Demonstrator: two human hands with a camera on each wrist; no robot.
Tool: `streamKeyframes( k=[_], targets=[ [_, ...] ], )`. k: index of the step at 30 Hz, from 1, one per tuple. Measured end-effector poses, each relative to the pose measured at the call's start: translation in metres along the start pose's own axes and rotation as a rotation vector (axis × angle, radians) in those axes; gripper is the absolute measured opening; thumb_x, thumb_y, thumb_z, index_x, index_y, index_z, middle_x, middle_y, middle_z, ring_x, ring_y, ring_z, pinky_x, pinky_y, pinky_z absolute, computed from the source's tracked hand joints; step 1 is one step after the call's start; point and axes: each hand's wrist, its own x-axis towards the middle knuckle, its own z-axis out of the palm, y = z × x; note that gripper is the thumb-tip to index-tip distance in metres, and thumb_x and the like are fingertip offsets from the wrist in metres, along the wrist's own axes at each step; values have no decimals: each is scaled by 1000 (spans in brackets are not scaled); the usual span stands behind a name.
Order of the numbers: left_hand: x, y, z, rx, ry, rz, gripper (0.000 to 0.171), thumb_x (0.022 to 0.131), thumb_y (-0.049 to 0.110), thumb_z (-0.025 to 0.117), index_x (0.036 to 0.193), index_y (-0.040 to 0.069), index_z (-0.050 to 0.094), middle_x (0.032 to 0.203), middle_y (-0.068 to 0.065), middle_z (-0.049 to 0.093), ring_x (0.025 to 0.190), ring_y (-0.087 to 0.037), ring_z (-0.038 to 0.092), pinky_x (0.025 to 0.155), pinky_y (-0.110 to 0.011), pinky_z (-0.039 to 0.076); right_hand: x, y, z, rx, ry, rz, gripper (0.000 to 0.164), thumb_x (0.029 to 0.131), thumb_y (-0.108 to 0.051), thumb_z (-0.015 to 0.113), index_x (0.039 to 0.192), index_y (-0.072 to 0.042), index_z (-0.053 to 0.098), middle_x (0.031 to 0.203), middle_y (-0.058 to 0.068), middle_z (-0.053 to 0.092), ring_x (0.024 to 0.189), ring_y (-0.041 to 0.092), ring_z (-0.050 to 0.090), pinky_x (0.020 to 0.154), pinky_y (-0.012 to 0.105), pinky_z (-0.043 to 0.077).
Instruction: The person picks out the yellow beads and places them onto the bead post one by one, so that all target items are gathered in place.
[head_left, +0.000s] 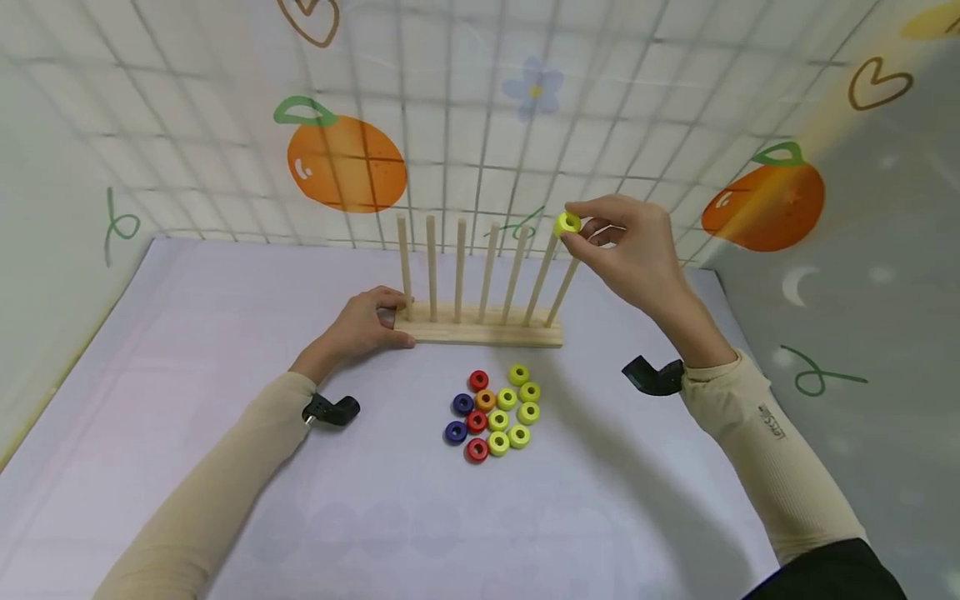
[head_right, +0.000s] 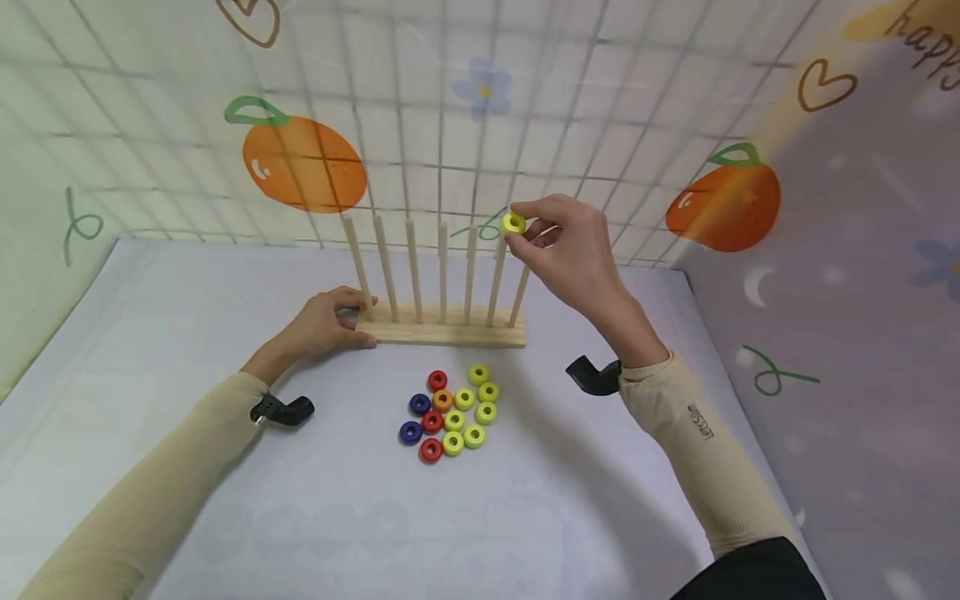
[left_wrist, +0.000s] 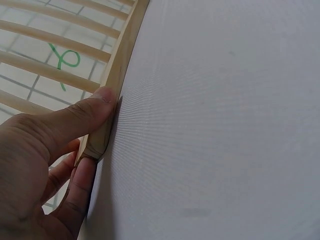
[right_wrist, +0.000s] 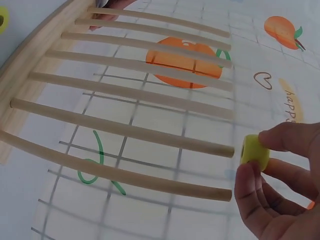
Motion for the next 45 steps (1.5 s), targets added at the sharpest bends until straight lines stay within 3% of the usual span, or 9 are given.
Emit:
streamKeyframes(
  k=[7,20,29,35,45],
  targets=[
    [-1,-2,0,-24,-1,-13,75,73,21,92,135,-2,59,138,-11,53,104,-26,58,86,-38,53,8,7,5,-56,-16,33,26,86,-6,78,112,-1,76,101,11,73,78,15,62,71,17,53],
    [0,-4,2,-17,-2,-5,77,73,25,92,137,-2,58,140,-10,52,103,-25,59,87,-39,52,9,7,5,-55,-43,118,27,86,-9,78,113,-3,76,104,8,72,77,14,62,73,18,54],
    [-1,-3,1,-3,4,-3,76,73,24,92,137,-1,58,139,-9,53,103,-25,59,87,-38,51,3,6,-2,-37,-6,80,27,85,-7,78,113,-4,76,107,7,72,77,9,63,69,16,54],
    [-1,-1,0,5,3,-8,76,74,24,92,137,-1,59,140,-11,53,106,-26,59,90,-40,51,-15,6,-7,-5,-18,69,25,85,-4,77,111,-5,77,104,6,72,80,11,65,69,17,55],
    [0,-2,0,15,0,-17,78,74,27,92,138,-1,57,140,-10,53,105,-26,57,89,-39,49,-63,28,-4,37,-18,160,27,83,0,79,110,-4,77,103,8,73,80,12,66,69,18,56]
  ],
)
